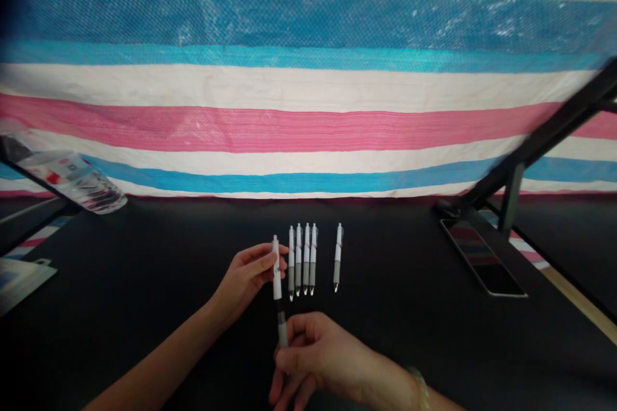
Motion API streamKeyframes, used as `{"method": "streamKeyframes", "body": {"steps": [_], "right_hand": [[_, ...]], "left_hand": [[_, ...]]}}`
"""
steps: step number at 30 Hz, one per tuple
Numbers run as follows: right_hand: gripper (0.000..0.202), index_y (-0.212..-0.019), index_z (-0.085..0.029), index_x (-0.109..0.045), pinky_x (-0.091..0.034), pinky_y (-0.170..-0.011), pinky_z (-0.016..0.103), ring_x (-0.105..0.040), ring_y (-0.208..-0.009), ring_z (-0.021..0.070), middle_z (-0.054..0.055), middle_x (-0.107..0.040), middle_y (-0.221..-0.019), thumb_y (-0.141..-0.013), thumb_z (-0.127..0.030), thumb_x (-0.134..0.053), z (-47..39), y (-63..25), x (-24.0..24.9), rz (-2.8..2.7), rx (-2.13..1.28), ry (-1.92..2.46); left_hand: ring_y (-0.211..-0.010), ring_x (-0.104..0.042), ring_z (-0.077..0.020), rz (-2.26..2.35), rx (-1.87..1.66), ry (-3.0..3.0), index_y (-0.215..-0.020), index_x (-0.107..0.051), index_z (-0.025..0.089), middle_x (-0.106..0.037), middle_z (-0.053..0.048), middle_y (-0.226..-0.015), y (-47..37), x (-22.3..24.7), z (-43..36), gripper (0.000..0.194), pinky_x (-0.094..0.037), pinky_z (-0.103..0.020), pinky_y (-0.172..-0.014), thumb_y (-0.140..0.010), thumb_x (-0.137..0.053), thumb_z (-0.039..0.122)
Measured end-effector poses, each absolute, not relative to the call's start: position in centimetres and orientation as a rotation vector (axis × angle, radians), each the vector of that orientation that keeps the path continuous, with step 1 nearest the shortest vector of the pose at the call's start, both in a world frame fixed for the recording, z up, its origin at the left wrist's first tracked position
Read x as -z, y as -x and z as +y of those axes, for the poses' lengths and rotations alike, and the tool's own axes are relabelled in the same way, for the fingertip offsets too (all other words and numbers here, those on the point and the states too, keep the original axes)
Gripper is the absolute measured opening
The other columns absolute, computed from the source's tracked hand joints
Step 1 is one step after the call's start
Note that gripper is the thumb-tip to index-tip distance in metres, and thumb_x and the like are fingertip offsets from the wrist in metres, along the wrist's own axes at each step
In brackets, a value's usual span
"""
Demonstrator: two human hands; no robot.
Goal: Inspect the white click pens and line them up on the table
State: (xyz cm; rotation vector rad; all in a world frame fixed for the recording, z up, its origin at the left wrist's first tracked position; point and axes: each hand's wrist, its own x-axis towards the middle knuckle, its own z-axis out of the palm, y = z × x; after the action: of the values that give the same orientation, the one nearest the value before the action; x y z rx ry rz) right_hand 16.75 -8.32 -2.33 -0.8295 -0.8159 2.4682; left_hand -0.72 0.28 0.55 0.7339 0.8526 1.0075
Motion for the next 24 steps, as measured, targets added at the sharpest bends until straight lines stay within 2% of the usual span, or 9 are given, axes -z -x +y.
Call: {"method": "streamKeyframes", "body": {"steps": [7,15,24], "right_hand": [[0.052,-0.088,-0.015,-0.053,-0.052,-0.044,0.016,-0.067,-0.051,0.0131,0.006,-0.072,-0.067,-0.066,-0.047,-0.088,-8.3,-16.7,1.9,-0.849,-2.507,0.895],[0.054,-0.087,-0.014,-0.054,-0.051,-0.043,0.016,-0.067,-0.051,0.0129,0.006,-0.072,-0.067,-0.062,-0.045,-0.091,-8.5,-16.7,2.2,-0.849,-2.504,0.913],[0.053,-0.091,-0.017,-0.050,-0.047,-0.043,0.014,-0.067,-0.049,0.0121,0.002,-0.071,-0.067,-0.068,-0.048,-0.087,-8.1,-16.7,2.2,-0.809,-2.464,0.814]], "left_hand": [[-0.064,-0.066,-0.0122,0.880,-1.148,-0.624,-0.085,-0.081,0.010,-0.074,-0.006,-0.070,1.3,-0.4,1.4,0.034,-0.055,-0.021,-0.063,-0.062,-0.092,0.033],[-0.062,-0.067,-0.0116,0.911,-1.189,-0.560,-0.084,-0.080,0.010,-0.075,-0.006,-0.070,1.4,-0.4,1.8,0.039,-0.056,-0.019,-0.060,-0.057,-0.095,0.034],[-0.060,-0.068,-0.0138,0.766,-0.869,-0.795,-0.078,-0.074,0.011,-0.074,-0.007,-0.069,1.2,-0.5,0.8,0.034,-0.056,-0.020,-0.056,-0.064,-0.092,0.036]]}}
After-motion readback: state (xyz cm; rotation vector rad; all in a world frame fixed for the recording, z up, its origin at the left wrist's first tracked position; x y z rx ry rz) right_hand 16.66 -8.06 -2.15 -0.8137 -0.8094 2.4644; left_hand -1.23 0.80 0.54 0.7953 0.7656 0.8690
